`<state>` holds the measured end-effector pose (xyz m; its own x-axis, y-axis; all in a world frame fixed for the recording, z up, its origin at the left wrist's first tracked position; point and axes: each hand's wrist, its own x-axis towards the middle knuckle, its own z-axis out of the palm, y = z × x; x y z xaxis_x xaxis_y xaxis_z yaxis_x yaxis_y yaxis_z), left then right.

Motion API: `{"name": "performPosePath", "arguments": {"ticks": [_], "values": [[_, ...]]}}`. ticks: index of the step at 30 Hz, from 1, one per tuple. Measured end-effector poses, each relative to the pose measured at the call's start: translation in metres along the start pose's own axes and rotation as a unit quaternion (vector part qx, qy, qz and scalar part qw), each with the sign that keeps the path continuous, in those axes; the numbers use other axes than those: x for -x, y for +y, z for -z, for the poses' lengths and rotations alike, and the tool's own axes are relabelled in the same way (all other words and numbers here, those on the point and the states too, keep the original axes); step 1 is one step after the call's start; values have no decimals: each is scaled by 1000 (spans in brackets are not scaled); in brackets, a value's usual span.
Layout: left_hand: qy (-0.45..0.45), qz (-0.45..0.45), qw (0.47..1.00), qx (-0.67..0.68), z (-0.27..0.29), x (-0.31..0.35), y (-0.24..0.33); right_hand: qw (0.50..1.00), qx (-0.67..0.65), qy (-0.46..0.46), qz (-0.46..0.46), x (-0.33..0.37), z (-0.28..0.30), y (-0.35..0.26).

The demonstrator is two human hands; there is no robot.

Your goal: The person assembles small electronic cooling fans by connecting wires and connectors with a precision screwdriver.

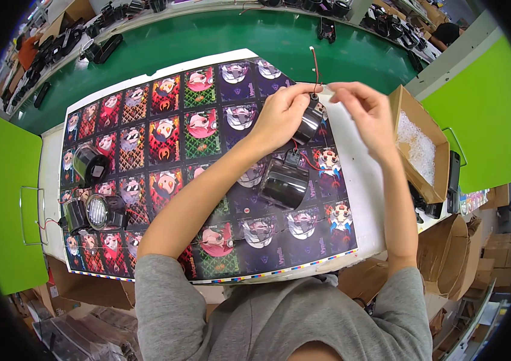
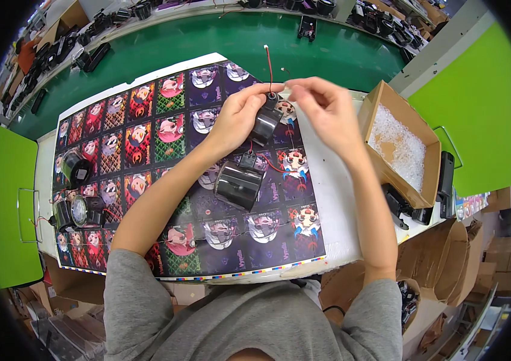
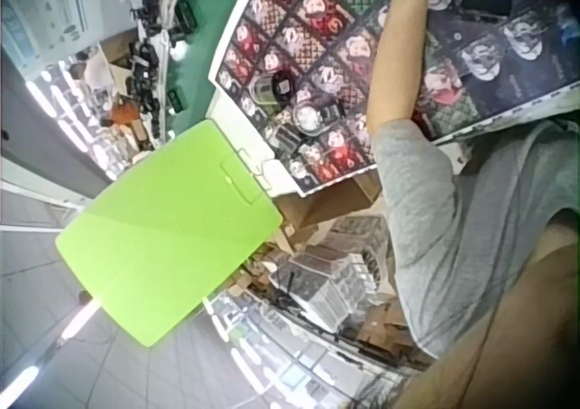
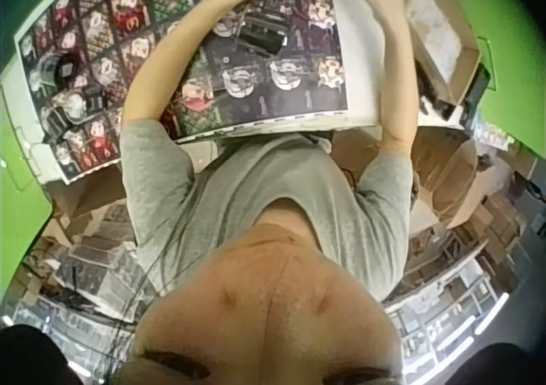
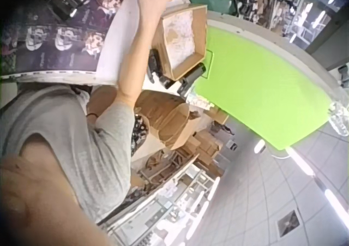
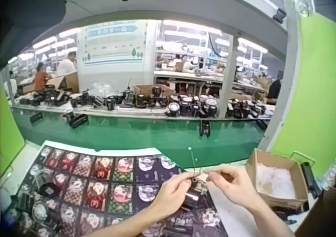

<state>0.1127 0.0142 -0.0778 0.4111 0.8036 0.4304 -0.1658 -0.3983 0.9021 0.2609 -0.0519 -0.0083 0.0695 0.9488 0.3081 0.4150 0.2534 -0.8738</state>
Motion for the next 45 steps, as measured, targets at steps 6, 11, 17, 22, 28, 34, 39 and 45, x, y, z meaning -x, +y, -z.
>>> {"name": "performPosePath", "arguments": {"ticks": [6, 11, 17, 22, 28, 34, 39, 45], "values": [[-103, 58, 985, 125, 13, 0, 6, 965, 248, 78, -30, 22, 87, -24], [-125, 120, 957, 233, 26, -5, 10, 919, 376, -15, -119, 56, 161, 17], [-148, 138, 943, 264, 41, -14, 8, 899, 389, -107, -169, 68, 169, 48], [26, 5, 958, -286, 92, -43, 9, 880, 436, -99, -159, 67, 165, 50], [142, 117, 792, -582, 176, -67, 25, 860, 460, -49, -216, 70, 168, 46], [-7, 271, 710, -650, 157, -44, 61, 868, 449, -69, -202, 66, 170, 44], [-399, 110, 821, -393, 75, 13, 119, 869, 448, -82, -193, 71, 180, 54], [-319, 124, 842, -417, 45, 72, 122, 900, 424, 15, -102, 71, 175, 40]]}}
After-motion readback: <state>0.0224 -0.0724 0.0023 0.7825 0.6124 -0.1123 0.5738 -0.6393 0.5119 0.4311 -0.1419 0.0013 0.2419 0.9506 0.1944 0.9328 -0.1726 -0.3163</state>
